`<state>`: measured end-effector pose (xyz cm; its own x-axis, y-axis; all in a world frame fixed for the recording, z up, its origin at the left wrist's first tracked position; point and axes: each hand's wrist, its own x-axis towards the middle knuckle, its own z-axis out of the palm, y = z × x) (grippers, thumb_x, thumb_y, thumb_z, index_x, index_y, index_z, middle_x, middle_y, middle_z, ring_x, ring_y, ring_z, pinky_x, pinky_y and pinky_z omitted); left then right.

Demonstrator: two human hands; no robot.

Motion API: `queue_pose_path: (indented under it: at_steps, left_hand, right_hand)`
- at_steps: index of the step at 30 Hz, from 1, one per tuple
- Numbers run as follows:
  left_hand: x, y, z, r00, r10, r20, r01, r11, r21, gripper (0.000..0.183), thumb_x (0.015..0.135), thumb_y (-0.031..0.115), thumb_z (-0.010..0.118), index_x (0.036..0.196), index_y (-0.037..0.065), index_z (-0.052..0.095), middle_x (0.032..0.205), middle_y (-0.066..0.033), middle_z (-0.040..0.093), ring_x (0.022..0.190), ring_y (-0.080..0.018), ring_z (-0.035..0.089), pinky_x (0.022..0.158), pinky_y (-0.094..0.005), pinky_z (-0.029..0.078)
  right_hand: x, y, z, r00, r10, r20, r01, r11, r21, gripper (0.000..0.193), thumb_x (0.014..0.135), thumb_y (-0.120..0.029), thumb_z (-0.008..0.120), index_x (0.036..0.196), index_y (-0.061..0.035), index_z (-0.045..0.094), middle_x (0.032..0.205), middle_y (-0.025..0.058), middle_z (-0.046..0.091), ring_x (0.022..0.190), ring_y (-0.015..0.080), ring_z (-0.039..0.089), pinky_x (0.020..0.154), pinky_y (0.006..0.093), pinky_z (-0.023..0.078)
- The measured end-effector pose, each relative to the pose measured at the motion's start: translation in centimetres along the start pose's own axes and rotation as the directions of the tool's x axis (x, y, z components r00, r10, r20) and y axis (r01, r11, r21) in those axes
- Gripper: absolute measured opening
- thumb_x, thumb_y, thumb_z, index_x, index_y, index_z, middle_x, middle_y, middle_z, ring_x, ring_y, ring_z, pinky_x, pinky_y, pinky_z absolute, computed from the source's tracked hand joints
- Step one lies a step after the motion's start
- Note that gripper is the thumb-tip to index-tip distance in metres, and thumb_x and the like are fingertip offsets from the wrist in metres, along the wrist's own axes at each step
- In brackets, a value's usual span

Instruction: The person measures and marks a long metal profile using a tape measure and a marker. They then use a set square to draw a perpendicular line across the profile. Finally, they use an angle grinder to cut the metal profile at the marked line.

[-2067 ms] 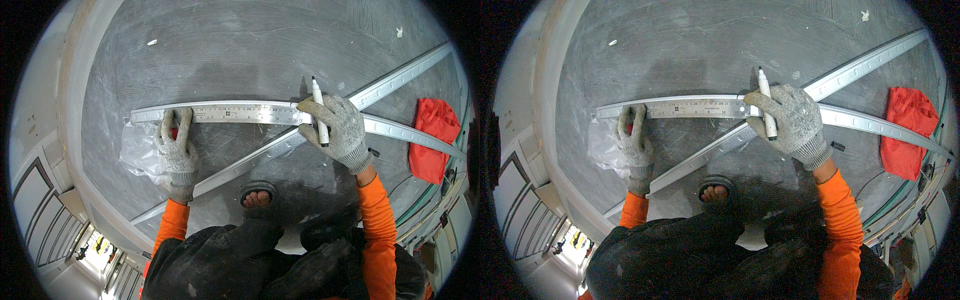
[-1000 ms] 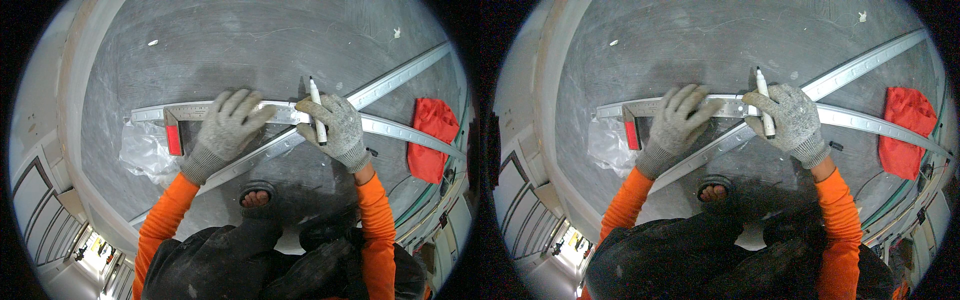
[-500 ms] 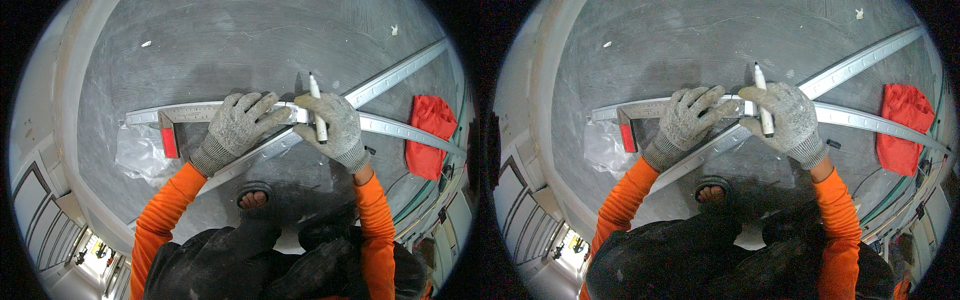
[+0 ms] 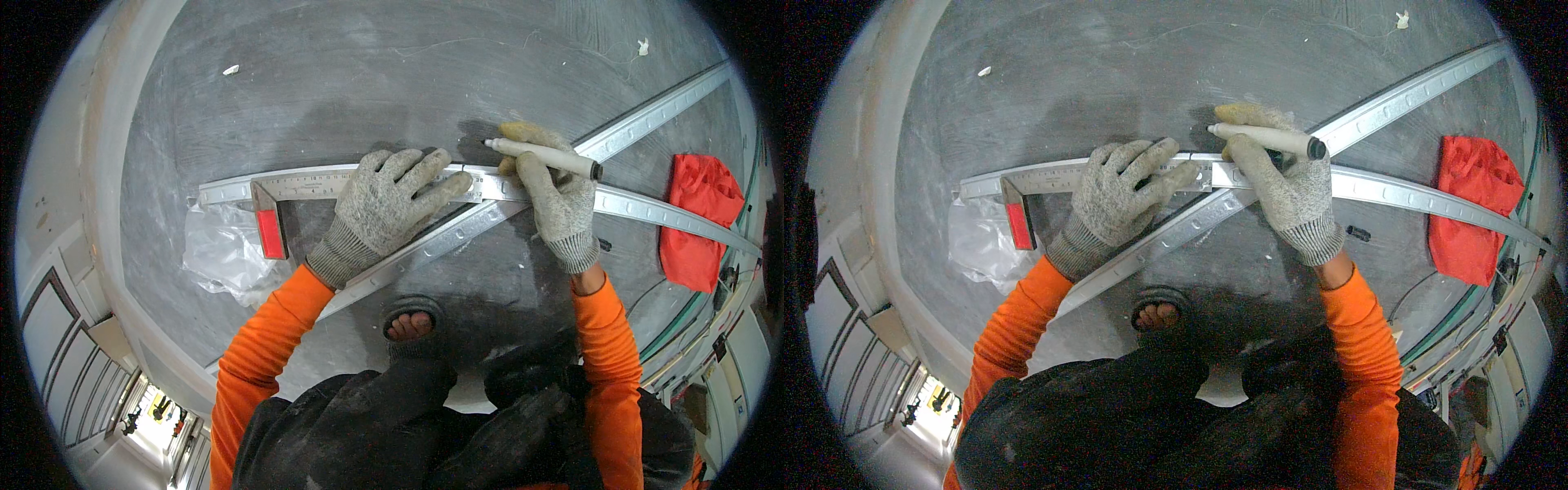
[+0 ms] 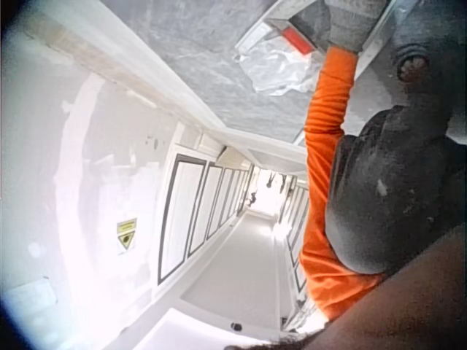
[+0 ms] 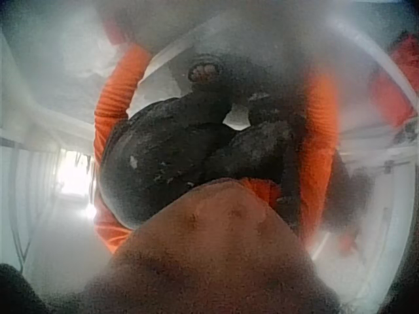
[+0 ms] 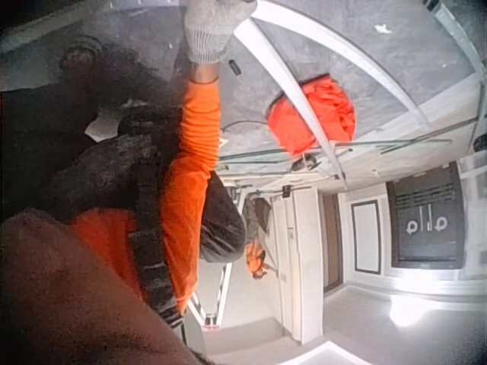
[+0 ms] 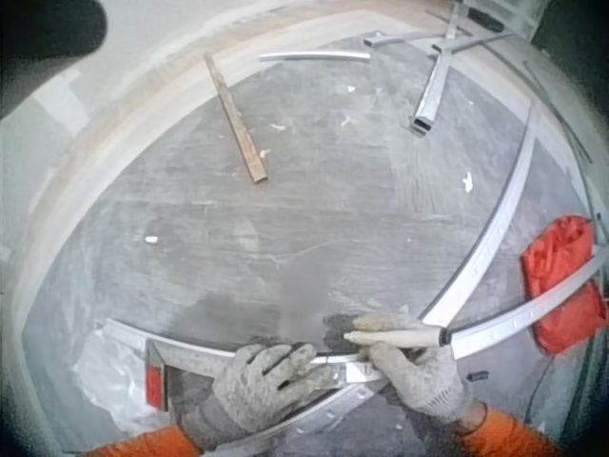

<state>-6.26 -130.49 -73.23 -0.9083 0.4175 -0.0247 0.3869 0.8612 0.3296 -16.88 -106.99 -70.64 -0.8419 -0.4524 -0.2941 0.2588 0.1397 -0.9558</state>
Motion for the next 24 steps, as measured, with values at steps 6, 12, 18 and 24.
queue_pose_path:
  at_steps: [6, 12, 18, 24]
  left_hand:
    - [0.04, 0.18, 0.23, 0.998, -0.030, -0.056, 0.029, 0.999, -0.016, 0.042, 0.100, 0.045, 0.063, 0.139, 0.031, 0.063, 0.140, -0.0039, 0.060, 0.125, -0.0249, 0.059, 0.106, -0.0480, 0.047]
    - [0.12, 0.12, 0.60, 0.999, -0.020, -0.040, 0.021, 1.000, 0.021, 0.041, 0.101, 0.042, 0.063, 0.140, 0.032, 0.063, 0.140, -0.0036, 0.060, 0.125, -0.0247, 0.059, 0.104, -0.0476, 0.048]
    - [0.03, 0.01, 0.59, 0.998, -0.016, -0.058, 0.015, 1.000, -0.012, 0.040, 0.102, 0.039, 0.062, 0.141, 0.031, 0.062, 0.139, -0.0042, 0.060, 0.125, -0.0247, 0.059, 0.104, -0.0474, 0.048]
    - [0.02, 0.01, 0.63, 0.997, -0.014, -0.073, 0.011, 0.999, -0.037, 0.040, 0.098, 0.036, 0.064, 0.138, 0.031, 0.064, 0.139, -0.0045, 0.060, 0.125, -0.0252, 0.059, 0.103, -0.0470, 0.048]
  right_hand:
    - [0.48, -0.10, 0.22, 0.997, 0.069, -0.040, -0.071, 0.997, -0.031, 0.025, 0.100, -0.013, 0.069, 0.121, 0.0023, 0.071, 0.101, 0.0091, 0.076, 0.088, 0.0127, 0.069, 0.079, 0.0274, 0.057]
    - [0.73, -0.34, 0.22, 0.996, 0.052, -0.068, -0.069, 0.959, -0.276, 0.021, 0.096, -0.019, 0.075, 0.107, -0.0018, 0.073, 0.091, 0.0092, 0.077, 0.081, 0.0144, 0.072, 0.075, 0.0304, 0.057]
    - [0.85, -0.29, 0.27, 0.996, 0.048, -0.071, -0.072, 0.921, -0.383, 0.023, 0.094, -0.025, 0.077, 0.102, -0.0040, 0.073, 0.084, 0.0095, 0.076, 0.079, 0.0177, 0.074, 0.073, 0.0334, 0.057]
    - [0.87, -0.45, 0.28, 0.996, 0.059, -0.063, -0.078, 0.926, -0.370, 0.022, 0.094, -0.025, 0.077, 0.102, -0.0045, 0.073, 0.084, 0.0095, 0.077, 0.078, 0.0172, 0.074, 0.073, 0.0331, 0.057]
